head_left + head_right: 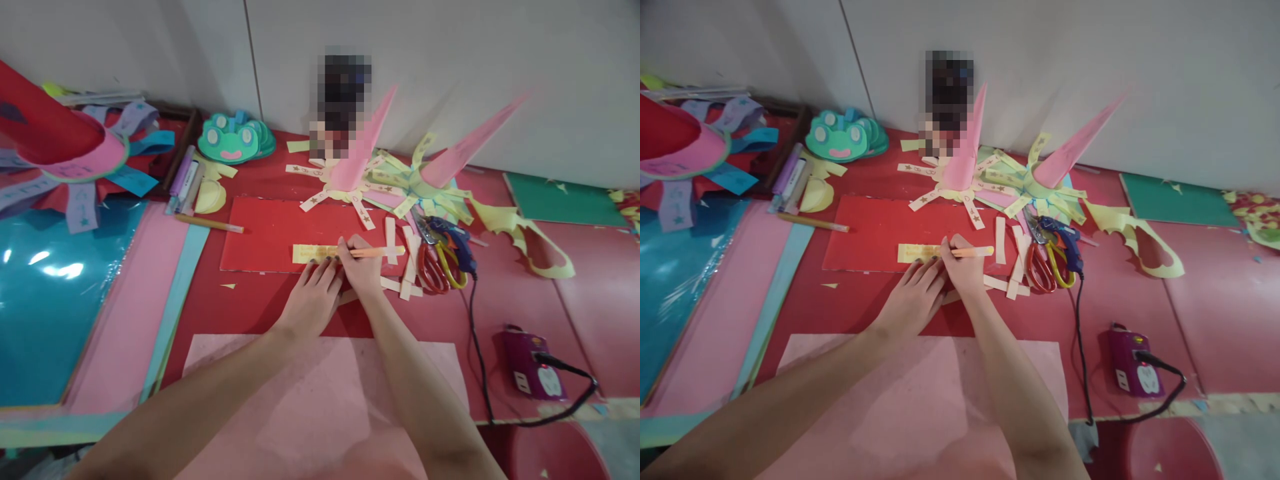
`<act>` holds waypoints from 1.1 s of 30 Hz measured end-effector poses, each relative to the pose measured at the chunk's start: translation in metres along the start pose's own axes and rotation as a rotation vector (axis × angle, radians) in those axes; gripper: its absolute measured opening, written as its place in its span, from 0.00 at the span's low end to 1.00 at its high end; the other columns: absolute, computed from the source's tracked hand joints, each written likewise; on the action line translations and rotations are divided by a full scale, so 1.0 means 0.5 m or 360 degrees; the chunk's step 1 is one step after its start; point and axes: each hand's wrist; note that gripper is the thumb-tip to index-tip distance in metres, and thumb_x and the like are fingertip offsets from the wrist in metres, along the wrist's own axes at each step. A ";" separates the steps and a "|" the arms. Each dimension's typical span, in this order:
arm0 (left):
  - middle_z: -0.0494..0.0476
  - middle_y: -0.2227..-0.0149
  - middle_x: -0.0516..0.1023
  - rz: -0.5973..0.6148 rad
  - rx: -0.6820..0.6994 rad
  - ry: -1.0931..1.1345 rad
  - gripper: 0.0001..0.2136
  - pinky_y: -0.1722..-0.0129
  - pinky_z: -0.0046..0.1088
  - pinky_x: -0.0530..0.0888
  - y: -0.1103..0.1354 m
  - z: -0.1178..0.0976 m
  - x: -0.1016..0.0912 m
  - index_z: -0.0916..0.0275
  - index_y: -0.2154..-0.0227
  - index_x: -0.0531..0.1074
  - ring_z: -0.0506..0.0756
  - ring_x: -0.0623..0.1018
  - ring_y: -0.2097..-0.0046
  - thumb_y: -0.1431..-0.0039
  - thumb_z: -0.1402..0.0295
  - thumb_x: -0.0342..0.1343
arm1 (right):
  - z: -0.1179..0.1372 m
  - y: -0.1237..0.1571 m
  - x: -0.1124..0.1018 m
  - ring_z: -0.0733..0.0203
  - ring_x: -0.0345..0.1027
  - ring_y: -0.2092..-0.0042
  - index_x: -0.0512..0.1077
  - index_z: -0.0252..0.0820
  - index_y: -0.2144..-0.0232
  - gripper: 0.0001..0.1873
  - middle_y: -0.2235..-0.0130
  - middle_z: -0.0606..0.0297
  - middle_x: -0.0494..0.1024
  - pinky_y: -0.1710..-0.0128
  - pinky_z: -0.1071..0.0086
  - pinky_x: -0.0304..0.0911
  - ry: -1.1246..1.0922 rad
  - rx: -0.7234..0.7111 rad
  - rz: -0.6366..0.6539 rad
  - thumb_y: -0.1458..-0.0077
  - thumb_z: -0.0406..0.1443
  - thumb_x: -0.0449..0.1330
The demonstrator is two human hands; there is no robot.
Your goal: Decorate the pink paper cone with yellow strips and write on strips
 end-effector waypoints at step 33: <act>0.67 0.45 0.67 -0.0009 0.0008 -0.0033 0.18 0.43 0.43 0.61 0.001 0.000 0.003 0.72 0.49 0.64 0.61 0.65 0.43 0.38 0.71 0.40 | 0.003 0.001 -0.005 0.72 0.46 0.80 0.51 0.42 0.85 0.19 0.85 0.76 0.52 0.79 0.74 0.46 0.0047 0.0057 -0.0061 0.47 0.40 0.51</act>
Point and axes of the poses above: each hand's wrist, its own y-axis away from the middle knuckle, its own x-axis out of the palm, z = x × y
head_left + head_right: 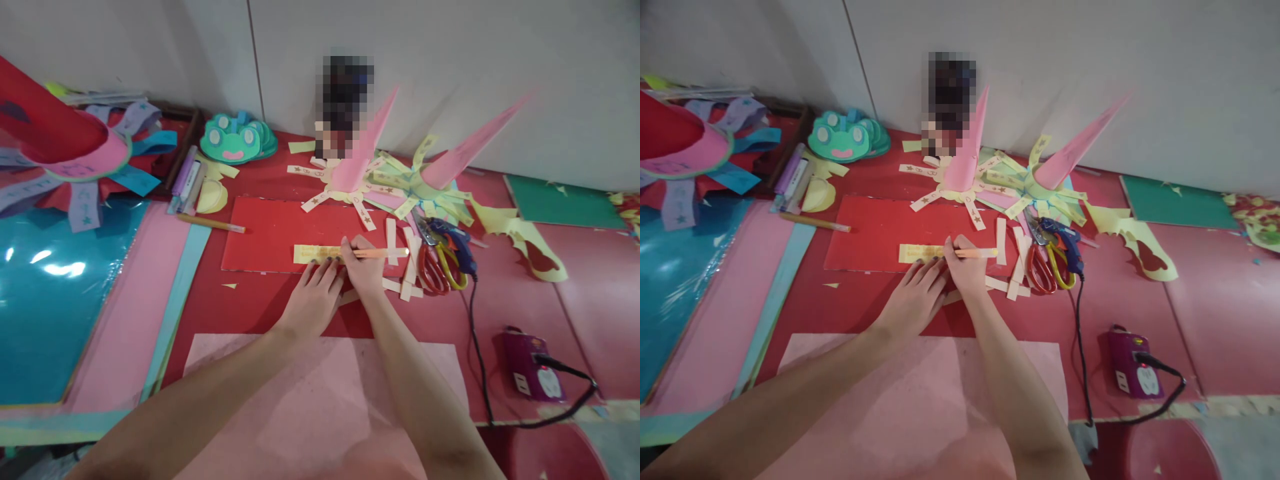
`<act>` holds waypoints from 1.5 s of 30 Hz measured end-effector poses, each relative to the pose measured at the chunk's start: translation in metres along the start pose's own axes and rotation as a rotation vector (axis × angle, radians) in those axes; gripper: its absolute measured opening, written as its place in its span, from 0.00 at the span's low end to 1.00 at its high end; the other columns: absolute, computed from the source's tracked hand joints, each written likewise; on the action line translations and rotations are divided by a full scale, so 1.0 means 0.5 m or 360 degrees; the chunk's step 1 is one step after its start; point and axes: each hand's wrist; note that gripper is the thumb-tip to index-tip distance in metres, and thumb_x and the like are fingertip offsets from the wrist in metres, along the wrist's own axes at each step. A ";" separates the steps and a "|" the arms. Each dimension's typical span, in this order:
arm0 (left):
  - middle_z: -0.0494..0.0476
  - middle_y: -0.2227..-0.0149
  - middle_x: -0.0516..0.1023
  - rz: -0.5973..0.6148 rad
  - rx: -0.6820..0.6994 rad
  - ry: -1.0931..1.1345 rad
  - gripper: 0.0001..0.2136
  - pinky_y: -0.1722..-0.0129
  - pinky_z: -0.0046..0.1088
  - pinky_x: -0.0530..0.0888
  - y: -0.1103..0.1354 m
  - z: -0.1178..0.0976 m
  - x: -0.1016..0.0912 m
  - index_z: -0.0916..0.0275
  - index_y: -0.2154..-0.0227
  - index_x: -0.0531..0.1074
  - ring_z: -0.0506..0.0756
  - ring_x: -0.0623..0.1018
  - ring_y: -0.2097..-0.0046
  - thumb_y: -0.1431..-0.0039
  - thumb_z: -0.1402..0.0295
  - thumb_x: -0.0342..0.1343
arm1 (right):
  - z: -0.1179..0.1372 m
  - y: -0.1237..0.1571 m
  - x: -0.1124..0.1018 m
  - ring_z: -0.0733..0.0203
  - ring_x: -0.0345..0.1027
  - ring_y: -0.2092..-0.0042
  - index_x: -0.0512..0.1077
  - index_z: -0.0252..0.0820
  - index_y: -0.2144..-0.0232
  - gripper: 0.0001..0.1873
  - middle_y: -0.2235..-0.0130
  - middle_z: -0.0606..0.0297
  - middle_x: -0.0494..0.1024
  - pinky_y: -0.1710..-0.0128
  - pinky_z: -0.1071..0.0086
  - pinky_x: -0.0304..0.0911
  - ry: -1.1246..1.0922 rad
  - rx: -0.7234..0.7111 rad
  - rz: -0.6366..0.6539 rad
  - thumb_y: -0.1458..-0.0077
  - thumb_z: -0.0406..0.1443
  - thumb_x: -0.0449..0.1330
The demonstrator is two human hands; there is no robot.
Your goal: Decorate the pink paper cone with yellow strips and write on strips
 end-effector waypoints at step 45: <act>0.67 0.48 0.68 -0.0010 0.0002 0.0008 0.16 0.43 0.43 0.62 0.000 0.000 -0.001 0.70 0.51 0.65 0.61 0.66 0.44 0.39 0.72 0.42 | 0.011 -0.001 -0.002 0.73 0.43 0.81 0.49 0.43 0.86 0.18 0.85 0.76 0.49 0.81 0.74 0.44 0.0000 0.0042 -0.0017 0.49 0.38 0.51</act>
Point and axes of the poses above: each hand's wrist, its own y-axis away from the middle knuckle, its own x-axis out of the palm, z = x × y
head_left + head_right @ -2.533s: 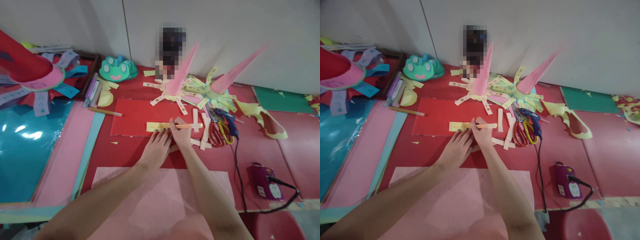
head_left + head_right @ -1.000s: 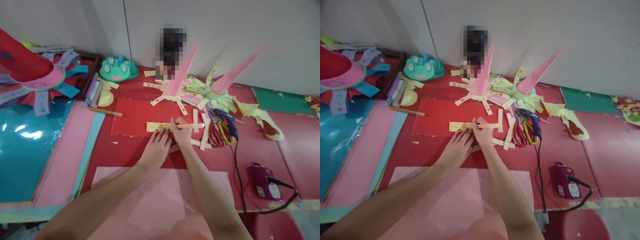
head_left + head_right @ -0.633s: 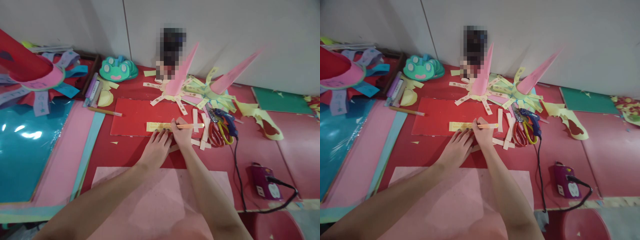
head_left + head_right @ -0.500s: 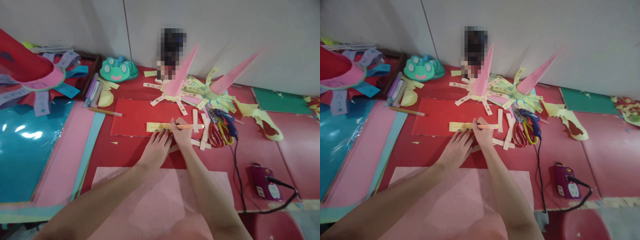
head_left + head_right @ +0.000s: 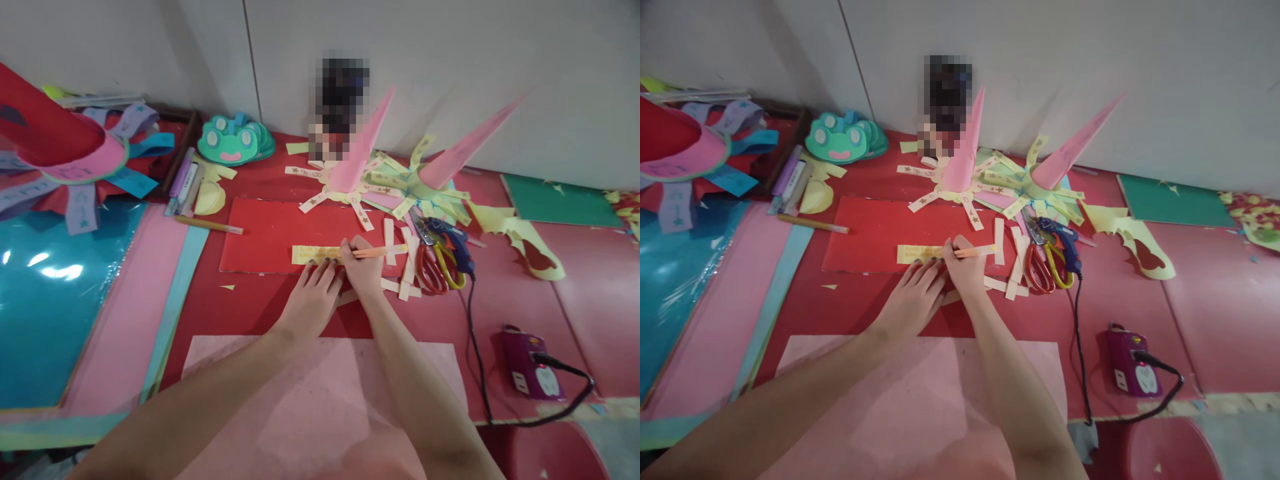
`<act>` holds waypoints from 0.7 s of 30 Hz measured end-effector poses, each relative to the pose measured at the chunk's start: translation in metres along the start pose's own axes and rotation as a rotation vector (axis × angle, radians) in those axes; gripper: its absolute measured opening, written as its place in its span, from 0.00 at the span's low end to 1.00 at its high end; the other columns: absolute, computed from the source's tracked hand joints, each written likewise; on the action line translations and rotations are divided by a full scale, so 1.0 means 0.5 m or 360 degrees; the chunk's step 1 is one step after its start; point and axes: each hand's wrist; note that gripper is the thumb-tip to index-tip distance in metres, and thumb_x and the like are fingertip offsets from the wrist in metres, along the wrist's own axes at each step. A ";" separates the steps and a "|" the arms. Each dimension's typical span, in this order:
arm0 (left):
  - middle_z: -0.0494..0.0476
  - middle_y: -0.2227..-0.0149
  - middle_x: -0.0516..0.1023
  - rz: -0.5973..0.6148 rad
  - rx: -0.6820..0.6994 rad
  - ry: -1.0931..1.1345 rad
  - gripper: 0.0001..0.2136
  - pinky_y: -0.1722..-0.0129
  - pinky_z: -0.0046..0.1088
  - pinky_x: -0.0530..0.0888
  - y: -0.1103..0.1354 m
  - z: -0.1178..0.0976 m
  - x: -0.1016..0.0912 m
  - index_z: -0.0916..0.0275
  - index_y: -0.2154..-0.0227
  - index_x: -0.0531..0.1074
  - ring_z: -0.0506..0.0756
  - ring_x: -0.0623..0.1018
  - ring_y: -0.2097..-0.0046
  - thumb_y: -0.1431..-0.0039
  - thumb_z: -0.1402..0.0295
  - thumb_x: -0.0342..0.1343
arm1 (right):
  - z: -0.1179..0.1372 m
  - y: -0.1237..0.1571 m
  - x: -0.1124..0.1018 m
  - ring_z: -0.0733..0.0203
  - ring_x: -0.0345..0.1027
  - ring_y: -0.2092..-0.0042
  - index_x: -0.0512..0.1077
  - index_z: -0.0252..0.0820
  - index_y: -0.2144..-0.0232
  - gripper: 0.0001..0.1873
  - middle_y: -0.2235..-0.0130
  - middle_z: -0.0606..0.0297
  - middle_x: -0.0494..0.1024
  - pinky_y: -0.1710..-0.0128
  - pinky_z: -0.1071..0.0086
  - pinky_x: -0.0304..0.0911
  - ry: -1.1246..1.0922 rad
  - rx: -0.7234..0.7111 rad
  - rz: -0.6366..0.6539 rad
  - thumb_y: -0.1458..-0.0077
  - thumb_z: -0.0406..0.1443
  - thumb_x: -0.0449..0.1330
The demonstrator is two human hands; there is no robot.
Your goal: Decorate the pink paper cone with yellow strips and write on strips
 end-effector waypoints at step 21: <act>0.67 0.49 0.69 -0.0088 -0.0013 0.0038 0.15 0.43 0.41 0.63 0.001 -0.001 -0.001 0.71 0.53 0.67 0.61 0.67 0.44 0.39 0.72 0.44 | -0.011 -0.001 -0.003 0.72 0.43 0.81 0.49 0.43 0.85 0.20 0.86 0.76 0.49 0.81 0.74 0.44 -0.0039 0.0066 -0.0223 0.48 0.41 0.52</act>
Point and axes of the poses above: each hand's wrist, its own y-axis away from the middle knuckle, its own x-axis out of the palm, z = x × y
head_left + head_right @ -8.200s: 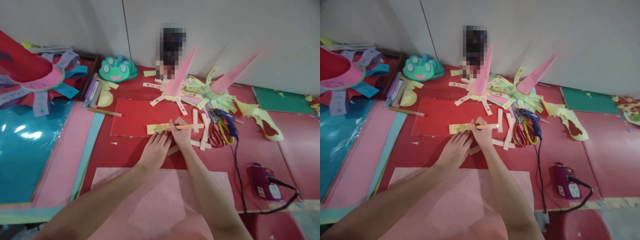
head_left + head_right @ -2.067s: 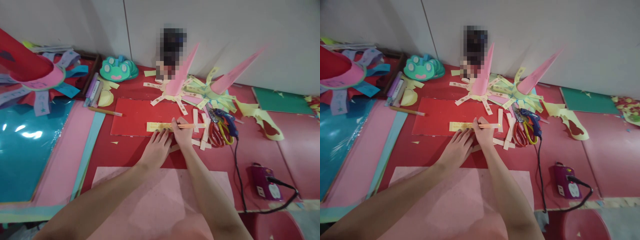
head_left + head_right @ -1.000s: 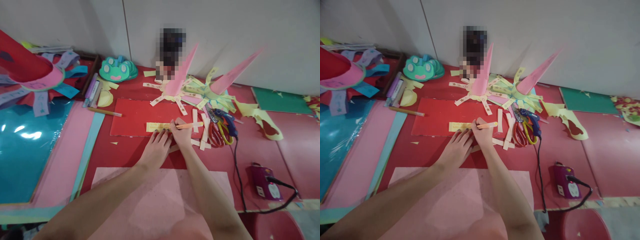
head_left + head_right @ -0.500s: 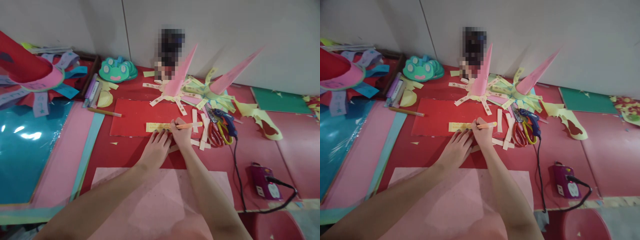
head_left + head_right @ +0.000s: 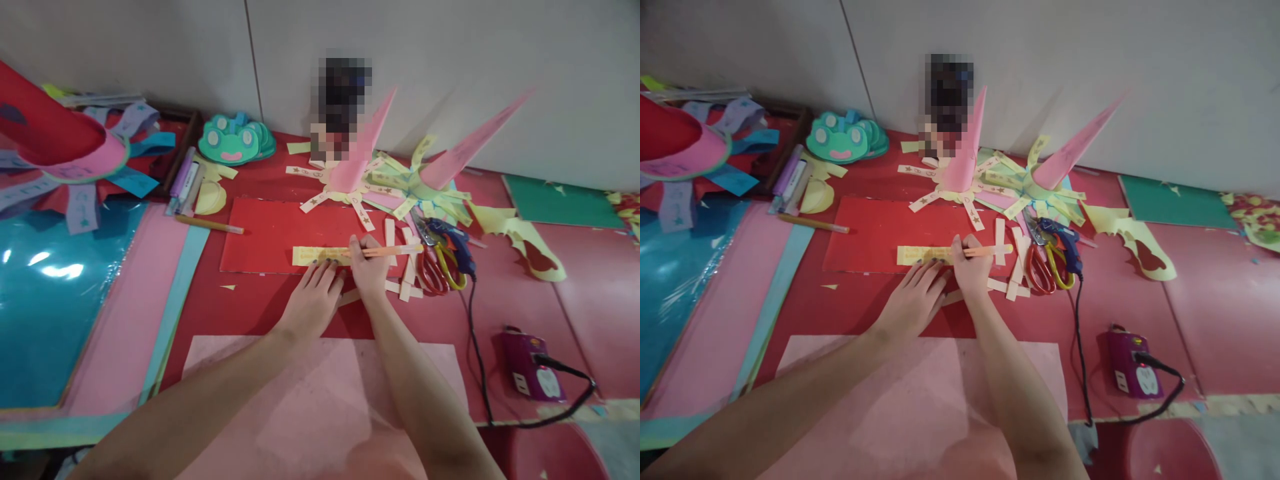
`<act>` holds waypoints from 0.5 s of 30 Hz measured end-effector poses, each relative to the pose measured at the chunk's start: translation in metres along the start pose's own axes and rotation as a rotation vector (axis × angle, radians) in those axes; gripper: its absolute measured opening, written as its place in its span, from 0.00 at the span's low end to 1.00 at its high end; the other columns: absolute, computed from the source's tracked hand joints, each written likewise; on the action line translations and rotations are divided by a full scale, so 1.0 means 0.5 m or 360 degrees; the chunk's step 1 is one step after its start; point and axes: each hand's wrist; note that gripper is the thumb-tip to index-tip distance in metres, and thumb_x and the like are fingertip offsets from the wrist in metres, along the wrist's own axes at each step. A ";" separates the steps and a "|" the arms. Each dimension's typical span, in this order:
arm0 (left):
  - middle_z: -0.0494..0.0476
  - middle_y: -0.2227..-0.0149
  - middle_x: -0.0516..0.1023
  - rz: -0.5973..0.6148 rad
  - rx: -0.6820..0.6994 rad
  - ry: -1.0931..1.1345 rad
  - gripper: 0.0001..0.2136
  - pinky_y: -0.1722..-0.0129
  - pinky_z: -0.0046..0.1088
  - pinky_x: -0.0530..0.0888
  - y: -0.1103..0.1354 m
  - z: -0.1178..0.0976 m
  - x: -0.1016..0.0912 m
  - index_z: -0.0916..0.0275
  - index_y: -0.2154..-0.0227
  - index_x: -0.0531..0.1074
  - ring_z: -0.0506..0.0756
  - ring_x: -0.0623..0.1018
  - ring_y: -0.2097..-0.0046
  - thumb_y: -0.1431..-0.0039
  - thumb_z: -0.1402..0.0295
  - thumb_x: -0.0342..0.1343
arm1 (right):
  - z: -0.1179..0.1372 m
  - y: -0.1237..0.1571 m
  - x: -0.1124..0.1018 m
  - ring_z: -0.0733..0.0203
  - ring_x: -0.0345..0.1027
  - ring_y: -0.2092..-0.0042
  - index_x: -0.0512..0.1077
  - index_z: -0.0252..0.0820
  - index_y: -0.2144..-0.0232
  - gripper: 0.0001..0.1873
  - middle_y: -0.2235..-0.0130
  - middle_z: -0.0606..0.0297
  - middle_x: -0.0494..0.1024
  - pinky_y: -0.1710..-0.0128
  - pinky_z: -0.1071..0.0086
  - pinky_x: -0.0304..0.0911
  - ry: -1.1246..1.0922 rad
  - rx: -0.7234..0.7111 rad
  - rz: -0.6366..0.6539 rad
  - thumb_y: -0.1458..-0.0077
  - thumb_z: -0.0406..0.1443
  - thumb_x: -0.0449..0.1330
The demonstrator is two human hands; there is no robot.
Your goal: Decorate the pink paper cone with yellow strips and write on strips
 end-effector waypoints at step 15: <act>0.63 0.47 0.69 0.0001 0.0101 -0.0004 0.16 0.44 0.39 0.64 0.000 -0.001 0.003 0.72 0.49 0.64 0.59 0.67 0.44 0.39 0.74 0.42 | 0.007 0.009 0.006 0.72 0.45 0.81 0.50 0.43 0.85 0.21 0.85 0.76 0.51 0.80 0.74 0.47 0.0016 -0.0026 0.0091 0.47 0.41 0.52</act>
Point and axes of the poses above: each hand's wrist, its own y-axis away from the middle knuckle, its own x-axis out of the palm, z = x × y
